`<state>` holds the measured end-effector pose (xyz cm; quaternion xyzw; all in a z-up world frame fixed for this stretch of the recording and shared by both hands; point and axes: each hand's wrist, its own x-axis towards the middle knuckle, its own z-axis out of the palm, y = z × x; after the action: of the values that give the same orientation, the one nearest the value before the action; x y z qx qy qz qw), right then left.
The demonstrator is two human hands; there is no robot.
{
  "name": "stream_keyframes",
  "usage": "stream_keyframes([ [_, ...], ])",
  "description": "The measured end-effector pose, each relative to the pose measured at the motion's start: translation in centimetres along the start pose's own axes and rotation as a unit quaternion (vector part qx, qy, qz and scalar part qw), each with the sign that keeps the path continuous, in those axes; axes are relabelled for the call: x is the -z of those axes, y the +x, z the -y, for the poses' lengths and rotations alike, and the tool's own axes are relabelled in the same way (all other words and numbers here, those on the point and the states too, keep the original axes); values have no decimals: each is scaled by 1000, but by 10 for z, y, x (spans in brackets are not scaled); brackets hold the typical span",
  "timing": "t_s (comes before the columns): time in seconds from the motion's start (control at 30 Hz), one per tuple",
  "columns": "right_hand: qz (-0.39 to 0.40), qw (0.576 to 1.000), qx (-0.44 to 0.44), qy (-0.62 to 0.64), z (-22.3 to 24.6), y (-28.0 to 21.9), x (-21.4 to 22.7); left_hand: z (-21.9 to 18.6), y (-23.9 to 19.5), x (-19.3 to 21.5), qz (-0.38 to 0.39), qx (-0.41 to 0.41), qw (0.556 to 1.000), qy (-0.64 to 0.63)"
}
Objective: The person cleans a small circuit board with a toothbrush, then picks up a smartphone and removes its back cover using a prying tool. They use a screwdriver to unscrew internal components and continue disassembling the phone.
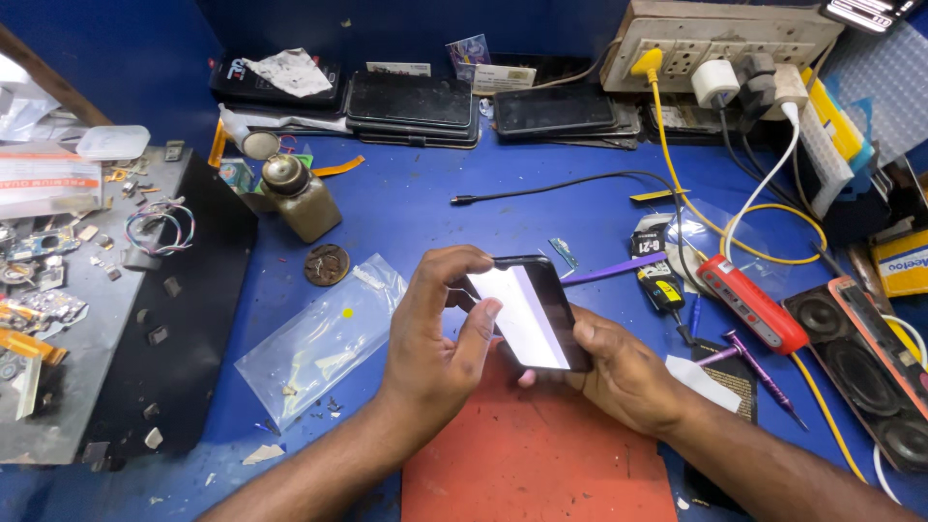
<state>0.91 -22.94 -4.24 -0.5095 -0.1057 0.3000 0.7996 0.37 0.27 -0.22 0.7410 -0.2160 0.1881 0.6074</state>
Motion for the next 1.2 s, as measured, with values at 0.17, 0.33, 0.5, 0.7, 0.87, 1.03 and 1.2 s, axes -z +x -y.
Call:
stream_keyframes([
  [0.17,5,1000,3,-21,0,0,-1,-5,-1,1,0,-37,998,42],
  [0.33,1,1000,-1,-24,1,0,-2,-6,0,1,5,-29,999,40],
  [0.5,-9,1000,-3,-23,0,0,-1,-8,0,2,2,-33,998,58],
  [0.7,8,999,1,-48,-4,-3,3,-9,1,3,-3,-32,999,26],
  [0.87,-1,998,-6,-57,-8,-2,5,-7,1,6,-5,-43,999,14],
  [1.03,-12,998,-10,-58,-6,-1,1,-6,1,5,-7,-32,999,-1],
  [1.2,-19,998,-14,-53,-7,-2,-4,-1,-2,-1,15,4,999,-30],
])
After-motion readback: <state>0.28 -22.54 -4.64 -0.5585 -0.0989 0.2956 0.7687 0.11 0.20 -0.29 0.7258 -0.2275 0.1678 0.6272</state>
